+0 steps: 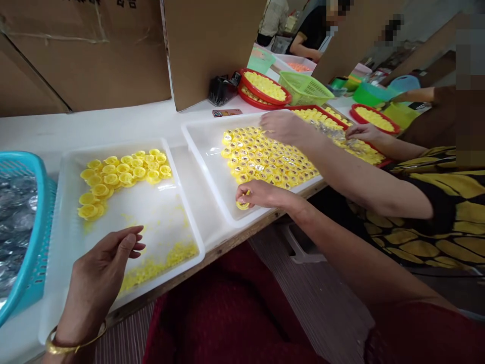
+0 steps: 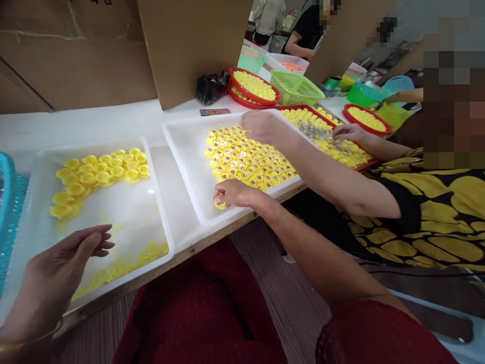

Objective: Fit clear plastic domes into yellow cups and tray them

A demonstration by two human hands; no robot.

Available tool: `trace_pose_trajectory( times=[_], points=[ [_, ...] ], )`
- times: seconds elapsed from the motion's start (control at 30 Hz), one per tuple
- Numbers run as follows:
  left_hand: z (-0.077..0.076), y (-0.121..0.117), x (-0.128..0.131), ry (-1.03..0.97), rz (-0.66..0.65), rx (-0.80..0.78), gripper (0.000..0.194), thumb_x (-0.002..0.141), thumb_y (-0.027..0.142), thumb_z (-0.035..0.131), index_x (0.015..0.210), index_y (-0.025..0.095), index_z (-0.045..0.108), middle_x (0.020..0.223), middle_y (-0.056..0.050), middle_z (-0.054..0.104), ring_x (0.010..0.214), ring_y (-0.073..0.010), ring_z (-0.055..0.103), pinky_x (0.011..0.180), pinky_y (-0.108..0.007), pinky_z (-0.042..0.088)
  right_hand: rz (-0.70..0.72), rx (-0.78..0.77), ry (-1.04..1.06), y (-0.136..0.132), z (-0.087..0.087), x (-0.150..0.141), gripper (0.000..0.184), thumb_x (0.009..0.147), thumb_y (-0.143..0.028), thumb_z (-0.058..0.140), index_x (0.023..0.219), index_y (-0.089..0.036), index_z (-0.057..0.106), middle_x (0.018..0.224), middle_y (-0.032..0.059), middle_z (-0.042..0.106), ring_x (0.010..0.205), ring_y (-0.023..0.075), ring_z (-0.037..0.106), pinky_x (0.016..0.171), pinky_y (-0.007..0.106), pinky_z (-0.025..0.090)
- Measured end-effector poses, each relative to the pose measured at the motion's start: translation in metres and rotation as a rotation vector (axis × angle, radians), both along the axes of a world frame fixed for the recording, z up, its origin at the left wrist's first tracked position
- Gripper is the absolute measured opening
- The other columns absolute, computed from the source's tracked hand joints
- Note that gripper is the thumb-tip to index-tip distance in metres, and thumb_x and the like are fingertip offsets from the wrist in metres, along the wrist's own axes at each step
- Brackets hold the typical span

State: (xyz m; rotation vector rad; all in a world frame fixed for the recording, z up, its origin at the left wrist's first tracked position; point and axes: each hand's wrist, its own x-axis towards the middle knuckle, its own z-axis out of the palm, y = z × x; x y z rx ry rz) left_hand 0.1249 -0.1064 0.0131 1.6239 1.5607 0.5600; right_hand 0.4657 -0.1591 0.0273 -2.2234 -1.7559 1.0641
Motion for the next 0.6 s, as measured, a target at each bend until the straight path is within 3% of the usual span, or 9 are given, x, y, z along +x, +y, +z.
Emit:
trace_pose_trajectory(
  times=[0.17, 0.33, 0.47, 0.6],
  points=[
    [0.0, 0.0, 0.0, -0.009, -0.005, -0.024, 0.044, 0.078, 0.053, 0.051, 0.104, 0.021, 0.067, 0.078, 0.0, 0.071, 0.076, -0.018, 0.068, 0.072, -0.028, 0.054, 0.1, -0.029, -0.288, 0.0, -0.006, 0.003, 0.01, 0.076, -0.022, 0.062, 0.079, -0.021, 0.071, 0.078, -0.0023, 0.071, 0.077, 0.0125, 0.063, 0.062, 0.019, 0.039],
    [-0.003, 0.001, -0.006, -0.017, -0.023, -0.013, 0.046, 0.076, 0.055, 0.053, 0.102, 0.02, 0.068, 0.077, -0.001, 0.071, 0.075, -0.0202, 0.069, 0.069, -0.03, 0.056, 0.077, -0.045, -0.422, 0.002, -0.003, 0.002, 0.013, 0.076, -0.019, 0.061, 0.081, -0.021, 0.073, 0.088, 0.002, 0.071, 0.084, 0.0175, 0.062, 0.063, 0.023, 0.037],
    [0.0, -0.003, -0.005, 0.017, -0.003, 0.011, 0.043, 0.078, 0.052, 0.051, 0.101, 0.021, 0.068, 0.077, 0.0, 0.072, 0.076, -0.0204, 0.069, 0.073, -0.031, 0.055, 0.125, -0.006, -0.464, 0.002, 0.003, -0.003, 0.017, 0.081, -0.02, 0.058, 0.092, -0.023, 0.071, 0.102, 0.0027, 0.068, 0.092, 0.0173, 0.06, 0.068, 0.024, 0.037],
    [0.0, -0.003, -0.005, 0.015, -0.009, 0.025, 0.043, 0.078, 0.053, 0.05, 0.101, 0.02, 0.068, 0.076, -0.001, 0.072, 0.075, -0.021, 0.069, 0.071, -0.032, 0.055, 0.226, -0.023, -0.45, 0.008, 0.004, -0.006, 0.008, 0.076, -0.019, 0.064, 0.076, -0.022, 0.07, 0.089, -0.0005, 0.068, 0.083, 0.0138, 0.06, 0.062, 0.022, 0.034]
  ],
)
